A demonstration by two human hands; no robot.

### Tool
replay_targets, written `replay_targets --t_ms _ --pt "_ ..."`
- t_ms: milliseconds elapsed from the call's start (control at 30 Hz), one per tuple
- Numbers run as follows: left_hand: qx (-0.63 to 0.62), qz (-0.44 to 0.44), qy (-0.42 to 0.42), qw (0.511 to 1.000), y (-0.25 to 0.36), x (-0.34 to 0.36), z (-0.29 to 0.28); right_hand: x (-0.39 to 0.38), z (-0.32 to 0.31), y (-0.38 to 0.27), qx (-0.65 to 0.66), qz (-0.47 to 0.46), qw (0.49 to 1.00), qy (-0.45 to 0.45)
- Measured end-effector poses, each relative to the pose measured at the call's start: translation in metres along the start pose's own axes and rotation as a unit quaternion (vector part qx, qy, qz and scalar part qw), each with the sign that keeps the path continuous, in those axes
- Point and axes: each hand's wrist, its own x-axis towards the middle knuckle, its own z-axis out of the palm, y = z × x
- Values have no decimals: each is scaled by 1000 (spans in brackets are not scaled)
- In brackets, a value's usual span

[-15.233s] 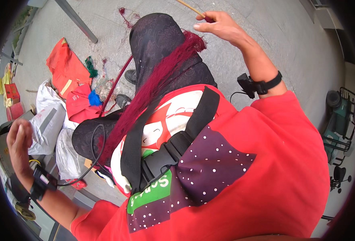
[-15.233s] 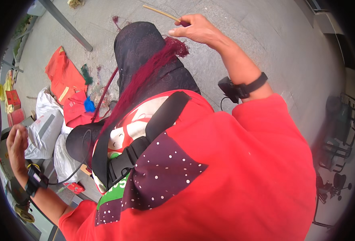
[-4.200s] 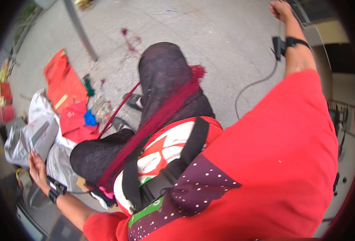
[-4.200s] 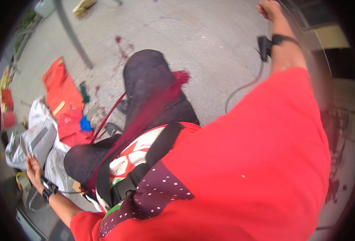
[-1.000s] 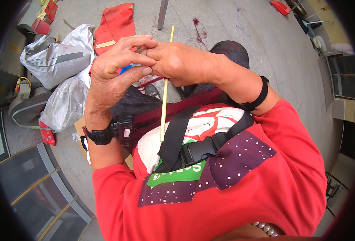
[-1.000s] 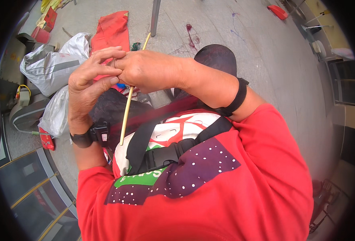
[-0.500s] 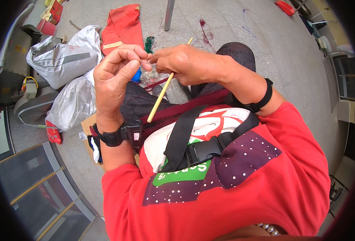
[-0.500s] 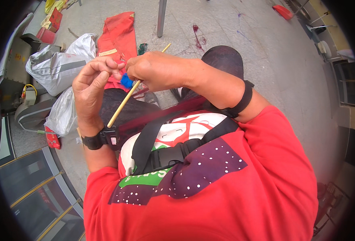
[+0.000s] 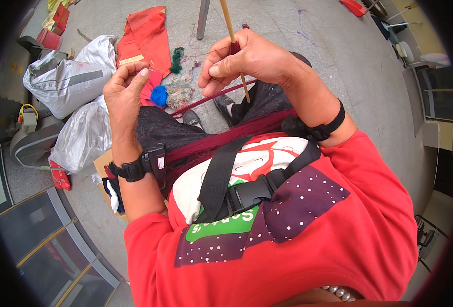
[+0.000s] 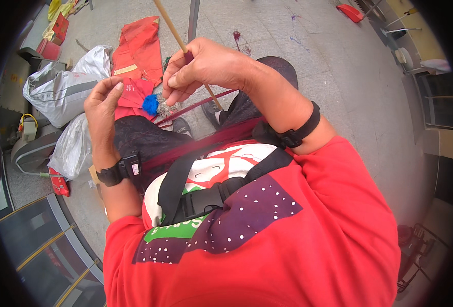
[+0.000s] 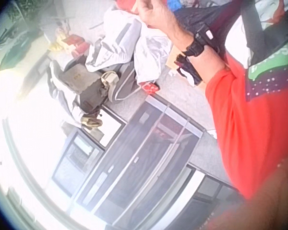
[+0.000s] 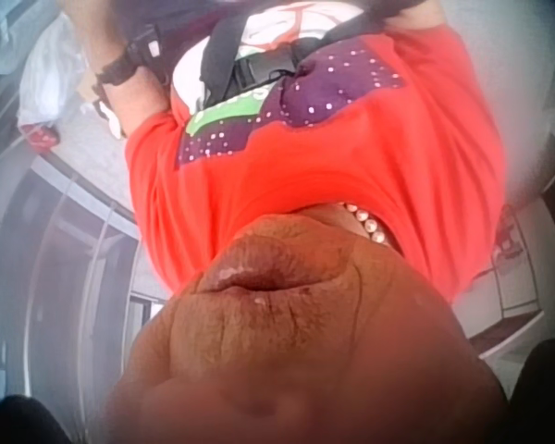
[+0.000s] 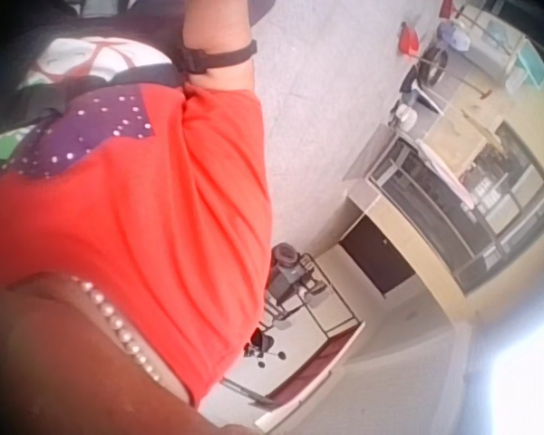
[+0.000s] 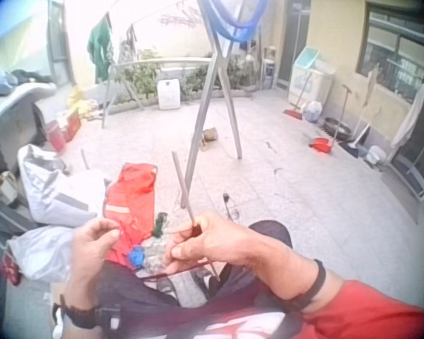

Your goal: The person knits with maroon yarn using two wooden knitting needles. They repeatedly wrap the yarn around their left hand, pull loops through with the right needle, and adjust the growing fabric on their lap.

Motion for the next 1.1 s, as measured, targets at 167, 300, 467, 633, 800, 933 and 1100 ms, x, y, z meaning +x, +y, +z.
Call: replay_targets --t_ms 167,300,467,633,800,933,1100 --pt "53 52 42 996 -4 2 6 2 -2 0 79 -8 996 39" --pt "-111 -40 -99 988 7 -15 18 5 -4 5 95 -40 993 48" --pt "-232 -98 -209 945 17 -23 41 6 -6 5 106 -48 993 34" --pt "-343 -124 -218 905 9 -22 60 5 -7 5 116 -49 991 37" --pt "-410 -162 -235 866 -12 -17 45 2 -22 9 138 -87 985 60" --pt "-417 -168 -200 870 -29 -24 25 -1 -38 11 110 -107 984 91" --pt "-579 -139 -246 765 -52 -28 -2 -9 -53 11 65 -119 978 157"
